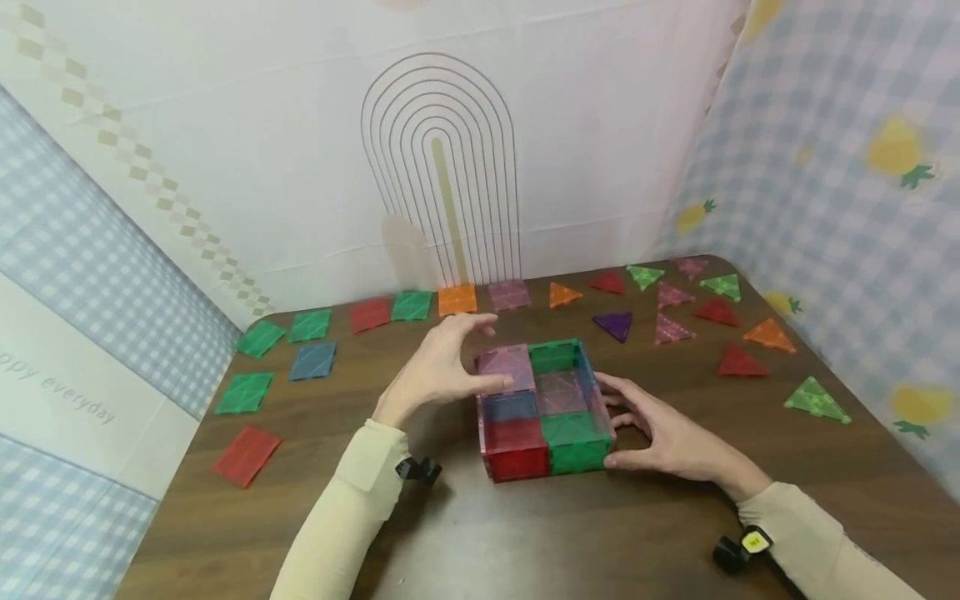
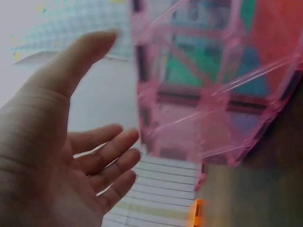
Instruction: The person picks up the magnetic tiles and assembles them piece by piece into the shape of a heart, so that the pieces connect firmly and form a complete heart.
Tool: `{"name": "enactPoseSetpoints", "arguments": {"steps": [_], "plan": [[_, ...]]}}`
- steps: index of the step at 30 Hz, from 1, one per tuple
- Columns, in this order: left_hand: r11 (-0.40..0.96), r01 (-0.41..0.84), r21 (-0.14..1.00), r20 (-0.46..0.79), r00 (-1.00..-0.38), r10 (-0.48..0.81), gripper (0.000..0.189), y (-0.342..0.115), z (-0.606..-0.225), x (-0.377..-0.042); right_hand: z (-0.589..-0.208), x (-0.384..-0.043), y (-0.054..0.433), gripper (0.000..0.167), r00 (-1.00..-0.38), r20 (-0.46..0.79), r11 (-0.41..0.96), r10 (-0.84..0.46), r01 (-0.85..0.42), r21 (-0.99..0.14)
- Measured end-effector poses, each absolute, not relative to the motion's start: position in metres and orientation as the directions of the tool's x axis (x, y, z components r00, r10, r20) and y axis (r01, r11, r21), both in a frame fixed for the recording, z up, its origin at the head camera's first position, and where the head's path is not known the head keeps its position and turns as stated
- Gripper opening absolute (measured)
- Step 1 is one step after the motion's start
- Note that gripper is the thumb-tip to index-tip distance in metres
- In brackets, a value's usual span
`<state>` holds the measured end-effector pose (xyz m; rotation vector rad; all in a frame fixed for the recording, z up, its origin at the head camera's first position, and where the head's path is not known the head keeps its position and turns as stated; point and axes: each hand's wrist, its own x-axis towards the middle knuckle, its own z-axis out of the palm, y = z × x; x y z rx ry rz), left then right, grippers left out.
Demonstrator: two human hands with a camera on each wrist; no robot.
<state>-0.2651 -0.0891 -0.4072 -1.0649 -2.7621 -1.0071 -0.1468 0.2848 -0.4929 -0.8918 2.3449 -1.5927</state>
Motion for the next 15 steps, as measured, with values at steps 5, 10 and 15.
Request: {"name": "enactPoseSetpoints", "arguments": {"steps": [5,10,15], "plan": [[0.554,0.544,0.630,0.314,-0.831,0.458,0.074,-0.110,-0.412,-0.300,-0.492,-0.146,0.284,0.106,-0.811,0.183,0.250,-0.556,-0.373,-0.894],[0.588,0.508,0.630,0.269,-0.852,0.448,0.072,-0.128,-0.444,-0.336,-0.491,-0.146,0.284,0.106,-0.809,0.185,0.252,-0.557,-0.377,-0.891],[0.616,0.529,0.584,0.197,-0.828,0.524,0.087,-0.142,-0.498,-0.373,-0.491,-0.146,0.283,0.106,-0.807,0.186,0.248,-0.560,-0.378,-0.892]]}}
